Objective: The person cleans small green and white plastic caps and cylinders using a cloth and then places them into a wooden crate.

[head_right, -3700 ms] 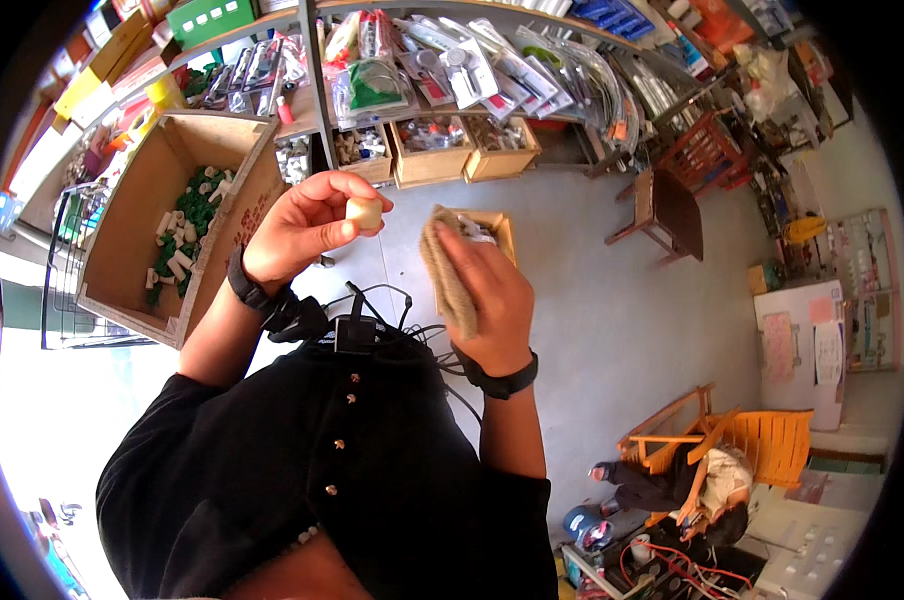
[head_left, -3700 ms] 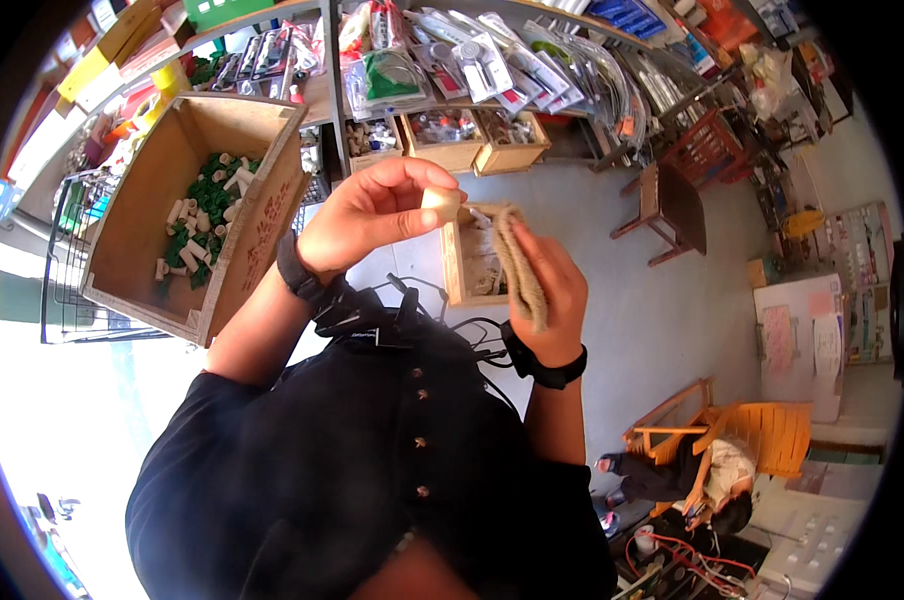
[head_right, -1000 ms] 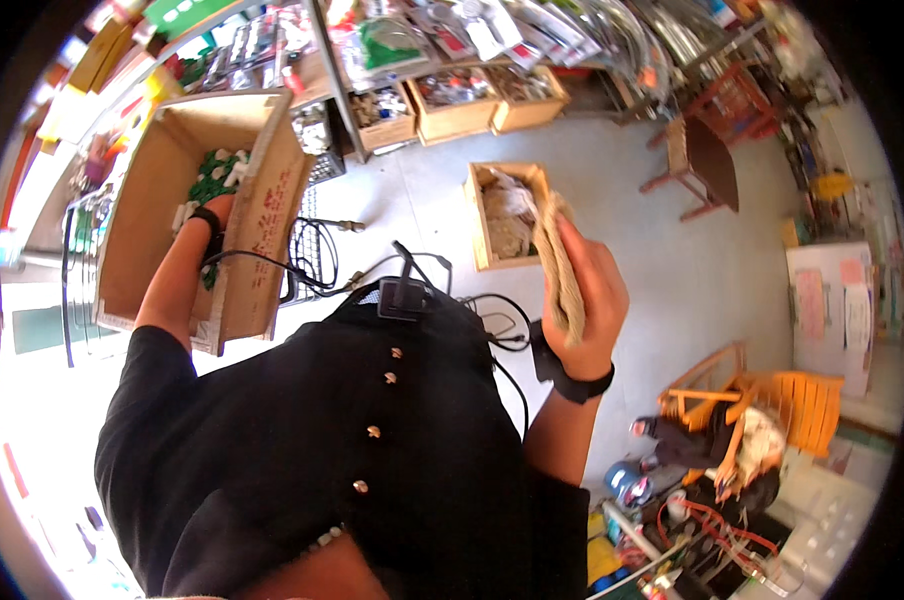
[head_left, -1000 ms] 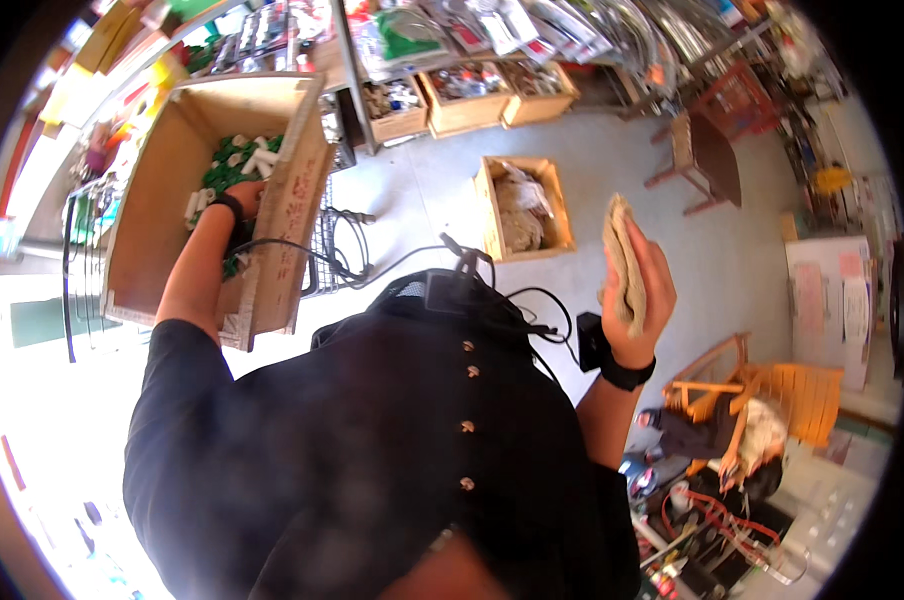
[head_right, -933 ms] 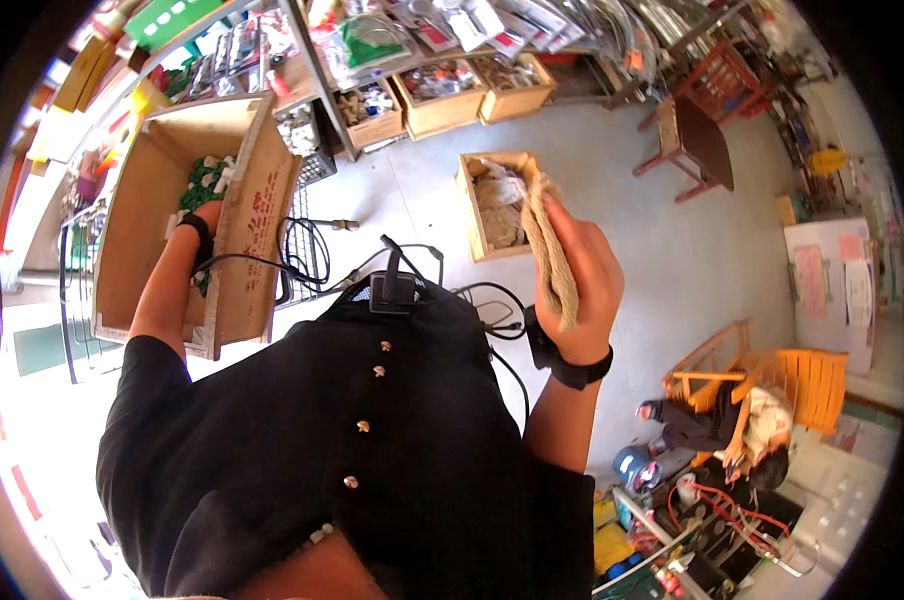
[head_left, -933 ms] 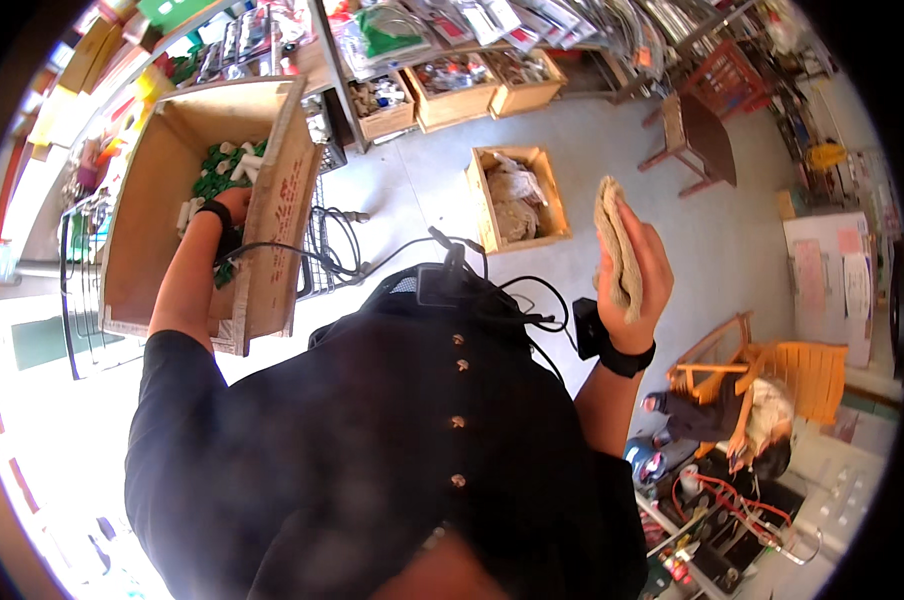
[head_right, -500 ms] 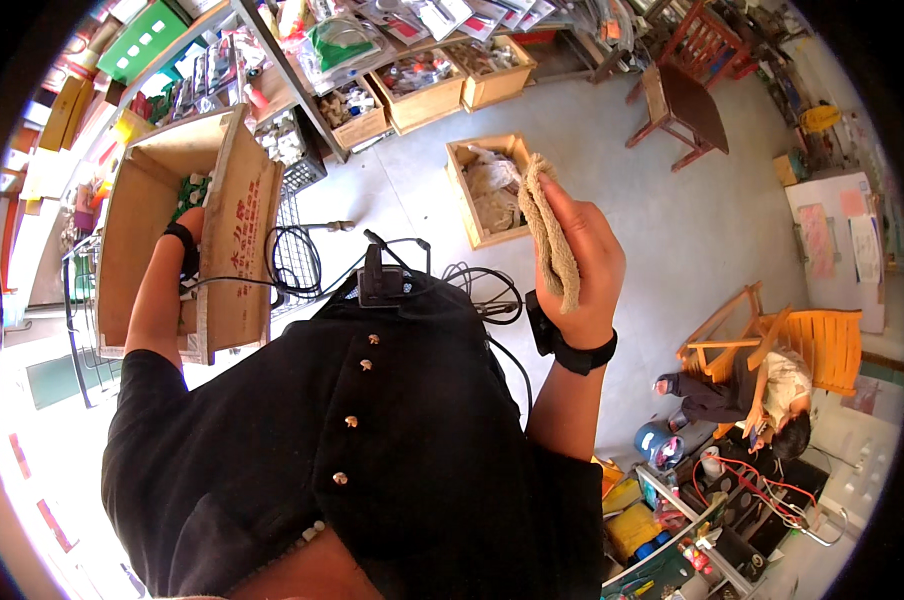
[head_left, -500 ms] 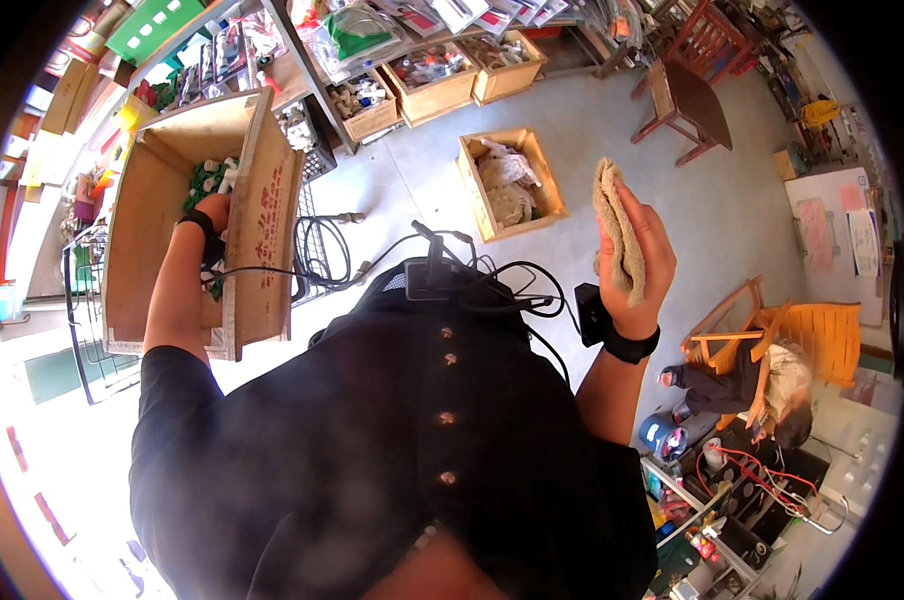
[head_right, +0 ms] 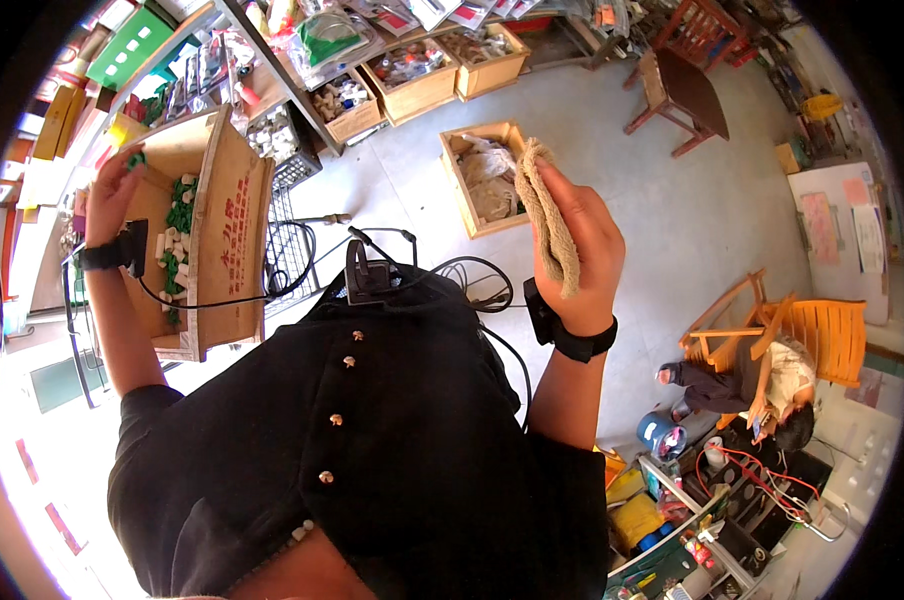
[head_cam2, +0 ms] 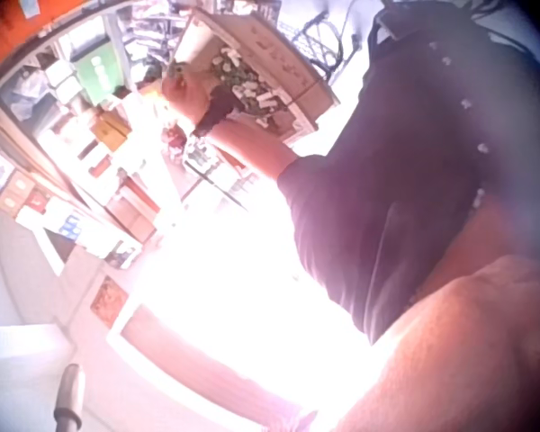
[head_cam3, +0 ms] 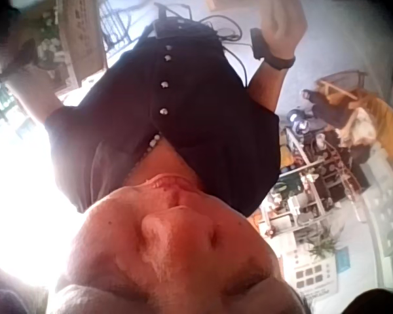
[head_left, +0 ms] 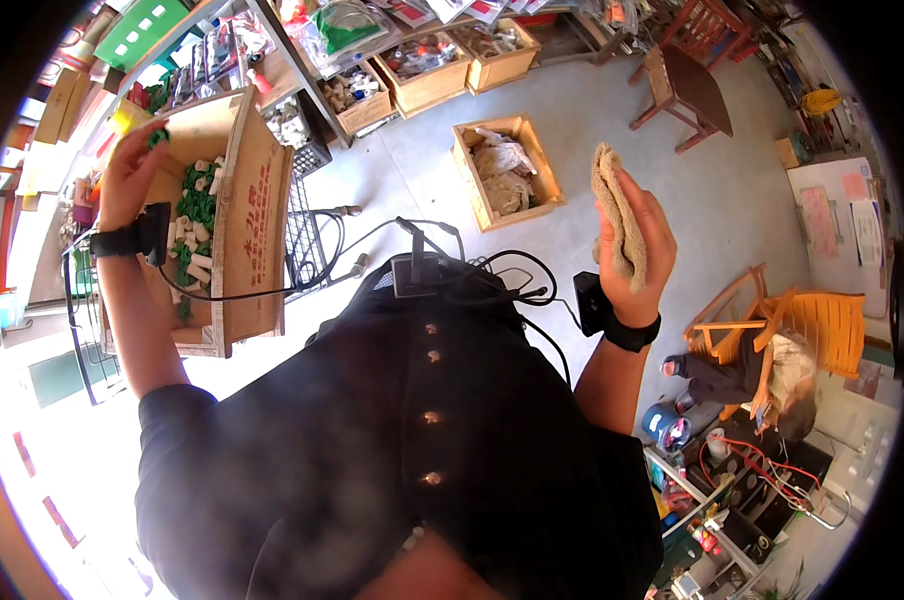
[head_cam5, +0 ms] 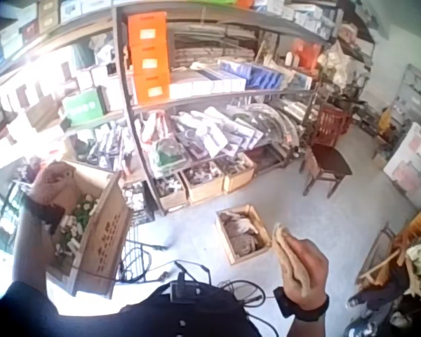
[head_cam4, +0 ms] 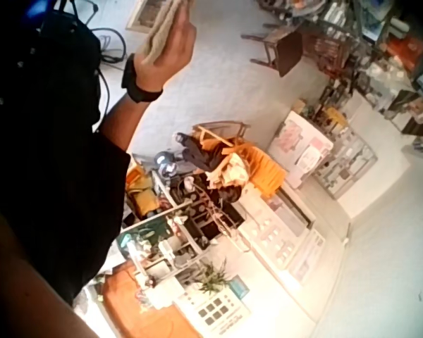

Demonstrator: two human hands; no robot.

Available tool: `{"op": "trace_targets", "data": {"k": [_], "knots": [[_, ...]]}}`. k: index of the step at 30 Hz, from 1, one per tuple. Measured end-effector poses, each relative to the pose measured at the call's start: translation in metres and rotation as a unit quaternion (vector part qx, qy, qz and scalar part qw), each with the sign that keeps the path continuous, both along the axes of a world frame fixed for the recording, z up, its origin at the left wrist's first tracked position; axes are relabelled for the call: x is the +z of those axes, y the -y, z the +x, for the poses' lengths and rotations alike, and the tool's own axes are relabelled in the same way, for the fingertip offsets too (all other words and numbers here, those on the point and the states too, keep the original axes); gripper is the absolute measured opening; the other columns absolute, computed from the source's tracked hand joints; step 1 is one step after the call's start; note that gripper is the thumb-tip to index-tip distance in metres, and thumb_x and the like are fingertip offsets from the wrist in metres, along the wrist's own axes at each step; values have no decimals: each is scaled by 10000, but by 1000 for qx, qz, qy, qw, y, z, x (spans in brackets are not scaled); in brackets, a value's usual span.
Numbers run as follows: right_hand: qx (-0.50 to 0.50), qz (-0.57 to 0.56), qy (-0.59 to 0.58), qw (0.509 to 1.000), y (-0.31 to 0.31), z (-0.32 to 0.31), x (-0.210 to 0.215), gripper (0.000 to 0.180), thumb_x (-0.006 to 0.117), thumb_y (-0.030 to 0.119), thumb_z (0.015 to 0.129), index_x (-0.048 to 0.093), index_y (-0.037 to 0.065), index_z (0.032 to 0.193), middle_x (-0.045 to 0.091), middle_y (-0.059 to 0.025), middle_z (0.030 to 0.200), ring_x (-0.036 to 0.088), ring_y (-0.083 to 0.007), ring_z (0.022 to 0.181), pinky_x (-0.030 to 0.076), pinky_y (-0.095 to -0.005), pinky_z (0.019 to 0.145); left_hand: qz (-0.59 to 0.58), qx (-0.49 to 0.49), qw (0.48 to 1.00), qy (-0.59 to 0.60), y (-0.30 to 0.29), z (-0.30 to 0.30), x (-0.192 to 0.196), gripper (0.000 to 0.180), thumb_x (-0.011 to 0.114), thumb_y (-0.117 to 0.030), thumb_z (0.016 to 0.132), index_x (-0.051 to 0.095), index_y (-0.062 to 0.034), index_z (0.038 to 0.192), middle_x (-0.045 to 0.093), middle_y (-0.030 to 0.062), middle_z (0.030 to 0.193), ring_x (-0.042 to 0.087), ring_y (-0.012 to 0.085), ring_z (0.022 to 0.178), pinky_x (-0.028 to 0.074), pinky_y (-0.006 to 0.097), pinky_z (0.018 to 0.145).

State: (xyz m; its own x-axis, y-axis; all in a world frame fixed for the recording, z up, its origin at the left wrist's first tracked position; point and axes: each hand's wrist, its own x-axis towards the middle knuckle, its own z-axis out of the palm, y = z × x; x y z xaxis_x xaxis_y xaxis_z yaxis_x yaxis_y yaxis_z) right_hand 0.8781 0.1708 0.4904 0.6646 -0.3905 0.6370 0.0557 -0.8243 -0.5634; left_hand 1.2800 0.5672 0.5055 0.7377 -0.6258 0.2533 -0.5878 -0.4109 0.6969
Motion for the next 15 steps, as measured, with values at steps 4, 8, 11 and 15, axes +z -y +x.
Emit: {"op": "trace_targets", "data": {"k": [4,8,11,15], "knots": [[10,14,-5,1000,-1,6,1,481,601,-109,697,603,27,1159,630,-137,893,611,-254,756,479,-285,701,-118,-74,990,-15,66,-95,58,360,589,-72,896,532,-30,1249,578,27,1122,529,84,986,408,230,878],[45,-5,5,999,-1,16,10,474,600,-94,697,606,28,1156,630,-138,895,609,-263,755,479,-289,693,-169,-255,944,-125,114,-138,58,337,590,-81,893,515,-22,1216,563,45,1120,530,125,1015,409,264,902],[107,-27,39,993,-5,32,20,493,616,-74,679,608,34,1159,628,-137,896,608,-274,754,483,-304,689,-196,-361,883,-226,157,-163,42,334,562,3,894,486,-17,1218,552,45,1101,535,113,1017,436,258,889],[189,-51,51,979,-16,51,30,458,652,85,713,617,70,1169,614,-127,875,603,-282,742,479,-338,657,-205,-378,834,-346,200,-182,21,394,570,-209,924,458,-1,1239,553,79,1104,570,179,1037,452,307,901]]}}
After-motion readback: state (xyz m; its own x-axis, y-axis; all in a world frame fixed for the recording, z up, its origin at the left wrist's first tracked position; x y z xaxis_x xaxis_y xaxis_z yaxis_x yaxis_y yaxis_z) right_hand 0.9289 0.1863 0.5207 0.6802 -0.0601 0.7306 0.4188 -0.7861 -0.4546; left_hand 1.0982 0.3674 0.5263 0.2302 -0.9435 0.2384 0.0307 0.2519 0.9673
